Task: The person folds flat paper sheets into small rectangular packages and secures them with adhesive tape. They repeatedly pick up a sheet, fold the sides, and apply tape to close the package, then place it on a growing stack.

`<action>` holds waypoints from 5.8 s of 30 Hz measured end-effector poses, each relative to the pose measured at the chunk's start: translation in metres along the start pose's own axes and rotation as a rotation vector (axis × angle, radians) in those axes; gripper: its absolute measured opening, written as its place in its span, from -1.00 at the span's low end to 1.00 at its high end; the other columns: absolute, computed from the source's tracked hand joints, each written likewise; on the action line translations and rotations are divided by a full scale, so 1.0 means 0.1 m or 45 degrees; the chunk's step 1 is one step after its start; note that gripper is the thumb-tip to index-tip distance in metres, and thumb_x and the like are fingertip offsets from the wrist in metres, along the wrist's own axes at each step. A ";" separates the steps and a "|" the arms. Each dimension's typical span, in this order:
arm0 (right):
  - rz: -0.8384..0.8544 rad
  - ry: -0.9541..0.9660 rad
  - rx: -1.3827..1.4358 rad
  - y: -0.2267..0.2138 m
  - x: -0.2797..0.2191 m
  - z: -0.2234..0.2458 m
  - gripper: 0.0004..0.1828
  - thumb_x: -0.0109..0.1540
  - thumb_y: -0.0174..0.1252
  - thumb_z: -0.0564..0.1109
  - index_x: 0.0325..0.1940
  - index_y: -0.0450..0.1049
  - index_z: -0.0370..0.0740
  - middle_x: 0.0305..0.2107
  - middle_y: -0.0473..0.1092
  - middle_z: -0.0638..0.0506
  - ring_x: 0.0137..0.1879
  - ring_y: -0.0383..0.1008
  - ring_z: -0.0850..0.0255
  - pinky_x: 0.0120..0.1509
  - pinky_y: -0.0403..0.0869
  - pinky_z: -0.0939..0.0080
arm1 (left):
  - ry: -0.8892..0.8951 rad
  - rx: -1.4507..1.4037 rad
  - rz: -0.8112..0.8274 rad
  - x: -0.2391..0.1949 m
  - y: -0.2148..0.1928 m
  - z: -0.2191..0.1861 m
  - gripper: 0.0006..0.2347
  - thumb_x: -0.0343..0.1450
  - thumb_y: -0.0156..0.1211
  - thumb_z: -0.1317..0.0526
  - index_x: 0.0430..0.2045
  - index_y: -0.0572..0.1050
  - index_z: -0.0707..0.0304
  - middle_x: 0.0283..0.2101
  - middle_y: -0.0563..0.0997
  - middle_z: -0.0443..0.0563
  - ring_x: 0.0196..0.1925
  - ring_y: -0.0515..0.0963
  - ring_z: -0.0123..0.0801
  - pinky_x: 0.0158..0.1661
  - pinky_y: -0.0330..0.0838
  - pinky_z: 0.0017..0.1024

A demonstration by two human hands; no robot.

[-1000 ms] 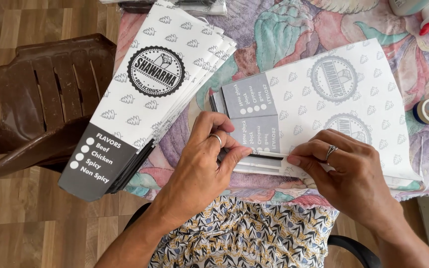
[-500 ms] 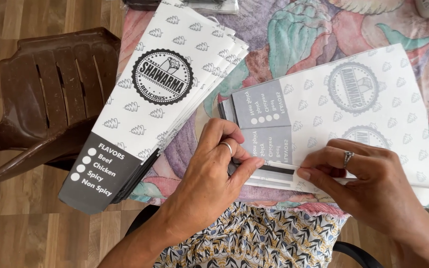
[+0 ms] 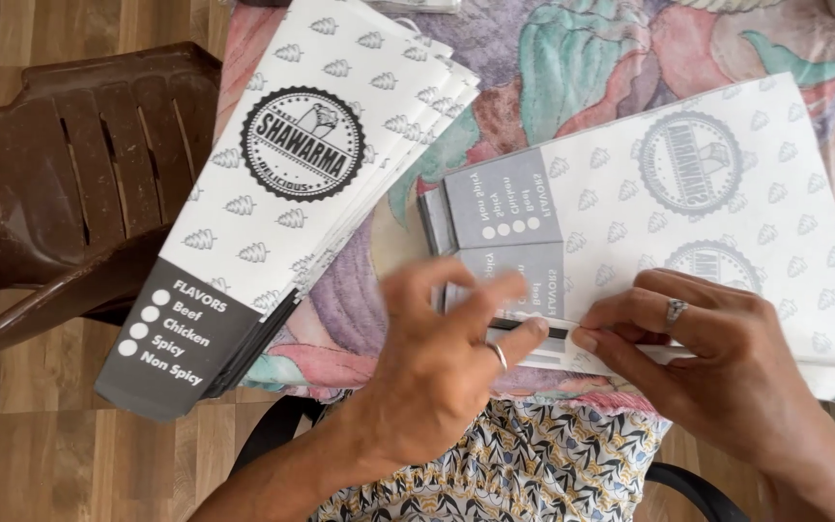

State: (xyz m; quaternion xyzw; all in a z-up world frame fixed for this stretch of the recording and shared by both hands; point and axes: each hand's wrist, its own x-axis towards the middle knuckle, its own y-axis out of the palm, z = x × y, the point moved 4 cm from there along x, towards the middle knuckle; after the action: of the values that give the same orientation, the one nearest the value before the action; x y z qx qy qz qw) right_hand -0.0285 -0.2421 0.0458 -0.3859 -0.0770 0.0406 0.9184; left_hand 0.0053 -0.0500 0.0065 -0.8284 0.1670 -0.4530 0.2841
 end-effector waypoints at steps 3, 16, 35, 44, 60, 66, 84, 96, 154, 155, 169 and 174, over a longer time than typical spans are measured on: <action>0.003 -0.148 -0.276 -0.01 0.00 0.03 -0.83 0.21 0.32 -0.09 -0.40 0.48 -0.14 -0.60 0.35 0.13 -0.52 0.30 0.27 -0.40 0.28 0.29 | 0.222 0.061 0.038 0.05 -0.09 -0.17 -0.72 0.46 0.25 0.57 -0.68 0.39 0.45 -0.09 0.59 0.08 -0.09 0.43 -0.15 -0.01 0.27 -0.21; -0.220 0.041 -0.202 -0.25 -0.37 -0.21 -0.95 0.19 0.34 -0.21 -0.32 0.59 -0.22 -0.50 0.39 0.08 -0.47 0.29 0.32 -0.31 0.27 0.34 | 0.294 0.760 0.351 -0.15 0.06 -0.39 -0.55 0.50 0.06 0.46 0.32 0.40 0.06 -0.08 0.47 0.10 -0.03 0.50 -0.09 0.07 0.54 -0.04; -0.092 -0.210 -0.449 -0.42 -0.50 -0.33 -0.85 0.28 0.24 -0.09 -0.25 0.48 -0.21 -0.43 0.43 0.04 -0.34 0.39 0.12 -0.27 0.36 0.14 | 0.217 1.130 0.588 0.03 0.19 -0.57 -0.20 0.23 0.12 -0.07 0.49 0.01 -0.29 -0.16 0.32 0.02 -0.22 0.37 -0.12 0.05 0.46 -0.03; -0.203 0.071 -0.039 -0.51 -0.54 -0.47 -0.94 0.16 0.35 -0.17 -0.30 0.66 -0.17 -0.50 0.49 0.11 -0.46 0.41 0.35 -0.35 0.38 0.38 | 0.235 1.381 0.606 0.07 0.35 -0.68 -0.18 0.48 -0.03 0.59 0.48 -0.28 -0.32 -0.28 0.35 0.21 -0.29 0.46 0.07 0.07 0.54 0.08; -0.316 -0.014 -0.155 -0.60 -0.84 -0.63 -0.93 0.21 0.32 -0.22 -0.30 0.57 -0.27 -0.45 0.39 0.02 -0.34 0.35 0.21 -0.23 0.32 0.23 | 0.277 1.512 0.623 0.14 0.37 -0.69 -0.03 0.36 0.01 0.67 0.48 -0.30 -0.50 -0.39 0.31 0.09 -0.45 0.39 -0.08 -0.07 0.59 0.00; -0.360 0.121 -0.079 -0.63 -0.78 -0.63 -0.93 0.16 0.41 -0.16 -0.32 0.64 -0.15 -0.55 0.41 0.10 -0.42 0.37 0.35 -0.32 0.34 0.38 | 0.253 1.458 0.608 0.11 0.38 -0.69 -0.16 0.46 -0.09 0.59 0.48 -0.29 -0.44 -0.34 0.29 0.09 -0.38 0.42 -0.02 -0.03 0.58 0.05; -0.497 0.175 -0.241 -0.64 -0.96 -0.72 -0.82 0.20 0.43 -0.16 -0.26 0.58 -0.30 -0.44 0.42 0.03 -0.35 0.32 0.25 -0.25 0.33 0.25 | 0.280 1.456 0.579 0.09 0.40 -0.66 -0.15 0.46 -0.01 0.59 0.49 -0.28 -0.40 -0.35 0.25 0.06 -0.40 0.34 -0.07 -0.06 0.56 0.06; -0.666 0.340 -0.624 -1.12 -1.05 -1.26 -0.88 0.42 0.33 -0.41 -0.07 0.65 -0.26 -0.23 0.59 0.01 -0.12 0.60 0.24 0.02 0.53 0.24 | 0.263 1.468 0.590 0.06 0.41 -0.66 -0.13 0.45 -0.01 0.61 0.49 -0.31 -0.36 -0.34 0.34 0.12 -0.35 0.49 0.00 -0.01 0.60 0.08; -0.264 -0.253 -0.234 -0.58 -0.88 -0.50 -0.72 0.09 0.37 -0.29 -0.14 0.57 -0.40 -0.03 0.55 -0.24 0.07 0.56 -0.01 0.20 0.53 0.16 | 0.283 1.230 0.326 -0.05 0.19 -0.50 -0.60 0.44 0.22 0.44 0.14 0.29 0.16 -0.25 0.45 0.10 -0.28 0.49 -0.24 0.01 0.63 -0.14; -0.301 -0.241 -0.248 -0.59 -0.90 -0.53 -0.72 0.06 0.40 -0.29 -0.17 0.57 -0.41 -0.04 0.54 -0.25 0.08 0.58 -0.03 0.21 0.53 0.16 | 0.323 1.180 0.239 -0.09 0.18 -0.48 -0.63 0.45 0.27 0.42 0.13 0.36 0.24 -0.20 0.50 0.14 -0.23 0.52 -0.22 0.05 0.62 -0.17; -0.124 -0.395 -0.277 -0.16 -0.35 -0.02 -0.76 0.05 0.42 -0.23 -0.26 0.57 -0.37 -0.18 0.58 -0.17 -0.08 0.62 0.03 0.04 0.55 0.18 | 0.267 0.915 -0.069 -0.29 0.29 -0.25 -0.44 0.67 0.31 0.30 0.42 0.02 0.41 -0.21 0.49 -0.15 -0.06 0.58 -0.33 0.16 0.63 -0.19; -0.100 -0.159 -0.242 0.19 -0.03 0.11 -0.71 0.20 0.38 -0.26 0.01 0.63 -0.16 0.02 0.21 0.11 0.02 0.56 0.33 0.07 0.63 0.45 | 0.231 0.864 -0.024 -0.23 0.21 -0.32 -0.47 0.69 0.14 0.07 0.41 0.02 0.35 -0.18 0.40 -0.10 -0.12 0.46 -0.27 0.20 0.52 -0.15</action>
State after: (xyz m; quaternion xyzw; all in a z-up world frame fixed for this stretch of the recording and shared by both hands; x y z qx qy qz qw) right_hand -0.0333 -0.2212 0.0394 -0.4646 -0.1526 0.0212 0.8720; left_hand -0.0347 -0.0644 -0.0081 -0.6445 0.0239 -0.5572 0.5231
